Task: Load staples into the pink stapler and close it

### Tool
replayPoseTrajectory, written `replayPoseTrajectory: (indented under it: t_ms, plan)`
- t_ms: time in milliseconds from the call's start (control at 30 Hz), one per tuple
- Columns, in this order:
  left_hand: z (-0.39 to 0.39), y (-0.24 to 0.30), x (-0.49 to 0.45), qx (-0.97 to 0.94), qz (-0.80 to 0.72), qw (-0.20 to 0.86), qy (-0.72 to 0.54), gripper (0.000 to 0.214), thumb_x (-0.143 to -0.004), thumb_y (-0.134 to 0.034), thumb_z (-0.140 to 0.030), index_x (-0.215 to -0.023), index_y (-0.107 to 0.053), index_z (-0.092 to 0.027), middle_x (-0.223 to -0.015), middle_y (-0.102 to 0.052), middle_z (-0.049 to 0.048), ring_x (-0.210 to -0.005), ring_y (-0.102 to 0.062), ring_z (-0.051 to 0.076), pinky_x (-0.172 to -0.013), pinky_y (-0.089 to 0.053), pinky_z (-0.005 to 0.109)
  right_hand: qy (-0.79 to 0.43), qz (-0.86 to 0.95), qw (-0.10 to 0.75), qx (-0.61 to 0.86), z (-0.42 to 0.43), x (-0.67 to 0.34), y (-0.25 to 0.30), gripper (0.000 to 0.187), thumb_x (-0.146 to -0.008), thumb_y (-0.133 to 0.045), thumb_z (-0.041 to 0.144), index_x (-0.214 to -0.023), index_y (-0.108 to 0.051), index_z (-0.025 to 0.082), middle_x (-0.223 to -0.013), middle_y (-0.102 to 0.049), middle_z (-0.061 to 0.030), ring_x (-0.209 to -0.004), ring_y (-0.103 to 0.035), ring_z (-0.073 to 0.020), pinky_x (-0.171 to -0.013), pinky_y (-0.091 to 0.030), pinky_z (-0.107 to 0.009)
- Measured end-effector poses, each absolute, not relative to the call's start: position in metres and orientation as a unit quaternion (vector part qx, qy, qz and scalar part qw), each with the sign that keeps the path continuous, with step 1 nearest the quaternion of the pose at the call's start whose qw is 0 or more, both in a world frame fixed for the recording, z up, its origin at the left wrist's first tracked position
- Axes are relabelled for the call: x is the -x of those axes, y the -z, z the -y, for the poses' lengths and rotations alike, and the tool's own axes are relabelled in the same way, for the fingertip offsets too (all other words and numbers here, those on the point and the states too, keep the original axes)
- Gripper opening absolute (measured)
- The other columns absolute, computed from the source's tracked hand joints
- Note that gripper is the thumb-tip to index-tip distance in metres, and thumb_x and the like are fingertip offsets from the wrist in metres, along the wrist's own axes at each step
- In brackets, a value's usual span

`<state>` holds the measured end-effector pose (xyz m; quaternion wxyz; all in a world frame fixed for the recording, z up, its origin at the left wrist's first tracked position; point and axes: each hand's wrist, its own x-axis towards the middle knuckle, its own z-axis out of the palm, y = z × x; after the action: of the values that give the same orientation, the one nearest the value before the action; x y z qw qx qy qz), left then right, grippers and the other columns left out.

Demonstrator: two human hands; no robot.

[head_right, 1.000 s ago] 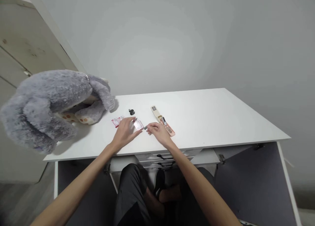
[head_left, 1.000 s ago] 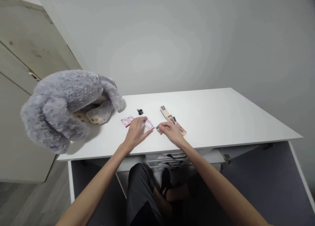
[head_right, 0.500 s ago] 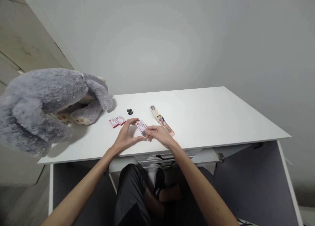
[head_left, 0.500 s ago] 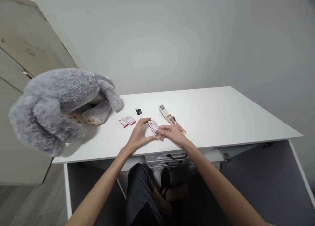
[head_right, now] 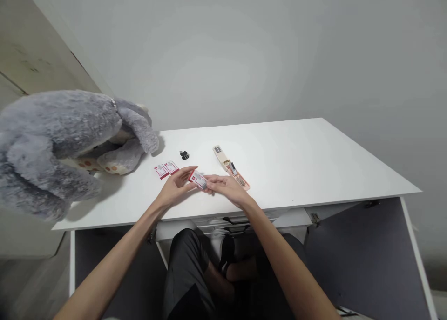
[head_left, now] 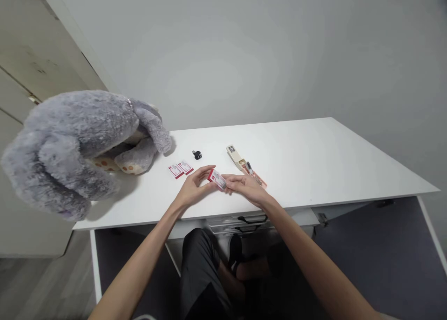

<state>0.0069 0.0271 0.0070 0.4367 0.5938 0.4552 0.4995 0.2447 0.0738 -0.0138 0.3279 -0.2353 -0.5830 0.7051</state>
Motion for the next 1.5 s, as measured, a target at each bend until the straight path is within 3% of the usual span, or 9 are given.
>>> replayPoseTrajectory:
  t_ms: [100, 167, 533, 667, 800, 933, 1233, 1400, 1500]
  plan:
    - [-0.027, -0.009, -0.007, -0.564, -0.473, 0.421, -0.53, 0.046, -0.078, -0.093, -0.035, -0.117, -0.075, -0.019, -0.121, -0.076, 0.0109, -0.116, -0.072, 0.027, -0.113, -0.054, 0.049, -0.694, 0.571, 0.356, 0.256, -0.071, -0.245, 0.012, 0.04, -0.082, -0.089, 0.06, -0.084, -0.083, 0.021, -0.149, -0.067, -0.0127, -0.111, -0.068, -0.0244, -0.099, -0.057, -0.042]
    - [-0.027, -0.01, -0.008, -0.534, -0.482, 0.426, -0.548, 0.049, -0.075, -0.094, -0.035, -0.117, -0.072, -0.02, -0.117, -0.078, 0.0092, -0.115, -0.073, 0.027, -0.111, -0.055, 0.05, -0.694, 0.555, 0.371, 0.269, -0.069, -0.246, 0.01, 0.041, -0.08, -0.09, 0.061, -0.082, -0.083, 0.02, -0.156, -0.061, -0.0135, -0.12, -0.066, -0.0268, -0.104, -0.056, -0.044]
    - [-0.024, -0.01, -0.011, -0.534, -0.494, 0.424, -0.539, 0.053, -0.073, -0.095, -0.034, -0.116, -0.07, -0.018, -0.118, -0.078, 0.0105, -0.115, -0.073, 0.028, -0.11, -0.056, 0.051, -0.705, 0.545, 0.371, 0.261, -0.069, -0.245, 0.013, 0.04, -0.078, -0.092, 0.059, -0.08, -0.082, 0.021, -0.139, -0.073, -0.0134, -0.113, -0.067, -0.0254, -0.109, -0.052, -0.047]
    - [-0.023, -0.014, -0.011, -0.559, -0.493, 0.427, -0.512, 0.05, -0.078, -0.093, -0.04, -0.118, -0.072, -0.016, -0.125, -0.078, 0.0145, -0.115, -0.073, 0.031, -0.11, -0.056, 0.053, -0.712, 0.547, 0.364, 0.248, -0.069, -0.244, 0.012, 0.038, -0.079, -0.091, 0.058, -0.087, -0.084, 0.021, -0.129, -0.077, -0.0127, -0.107, -0.067, -0.0242, -0.104, -0.055, -0.044]
    - [-0.023, -0.012, -0.008, -0.539, -0.488, 0.444, -0.524, 0.051, -0.089, -0.084, -0.052, -0.125, -0.072, -0.019, -0.136, -0.076, 0.0155, -0.123, -0.071, 0.031, -0.115, -0.052, 0.053, -0.701, 0.557, 0.369, 0.25, -0.068, -0.246, 0.013, 0.039, -0.081, -0.089, 0.059, -0.085, -0.083, 0.021, -0.137, -0.074, -0.0128, -0.107, -0.068, -0.0238, -0.101, -0.056, -0.043]
    - [-0.026, -0.005, -0.004, -0.501, -0.483, 0.46, -0.552, 0.057, -0.095, -0.075, -0.061, -0.133, -0.07, -0.019, -0.127, -0.078, 0.0137, -0.12, -0.073, 0.029, -0.115, -0.051, 0.049, -0.674, 0.565, 0.39, 0.274, -0.068, -0.246, 0.015, 0.039, -0.082, -0.089, 0.059, -0.083, -0.082, 0.021, -0.144, -0.069, -0.0132, -0.119, -0.066, -0.026, -0.105, -0.054, -0.044]
    - [-0.019, -0.015, -0.013, -0.62, -0.532, 0.393, -0.422, 0.056, -0.106, -0.049, -0.067, -0.102, -0.076, -0.017, -0.107, -0.078, 0.0103, -0.101, -0.07, 0.027, -0.103, -0.051, 0.041, -0.673, 0.563, 0.407, 0.253, -0.066, -0.243, 0.018, 0.035, -0.082, -0.091, 0.058, -0.091, -0.084, 0.024, -0.153, -0.062, -0.0116, -0.143, -0.058, -0.0299, -0.122, -0.046, -0.051]
    - [-0.014, -0.019, -0.026, -0.645, -0.522, 0.4, -0.389, 0.055, -0.108, -0.042, -0.065, -0.11, -0.073, -0.019, -0.116, -0.077, 0.0084, -0.112, -0.066, 0.028, -0.109, -0.047, 0.04, -0.672, 0.578, 0.395, 0.243, -0.065, -0.243, 0.016, 0.036, -0.082, -0.09, 0.059, -0.092, -0.084, 0.025, -0.165, -0.053, -0.0094, -0.153, -0.049, -0.0312, -0.127, -0.042, -0.051]
    - [-0.009, -0.02, -0.033, -0.65, -0.516, 0.412, -0.376, 0.056, -0.108, -0.041, -0.066, -0.106, -0.071, -0.02, -0.109, -0.077, 0.0074, -0.105, -0.067, 0.027, -0.105, -0.049, 0.038, -0.665, 0.584, 0.39, 0.253, -0.064, -0.243, 0.013, 0.037, -0.081, -0.091, 0.061, -0.091, -0.084, 0.026, -0.165, -0.054, -0.0084, -0.156, -0.046, -0.0312, -0.13, -0.038, -0.051]
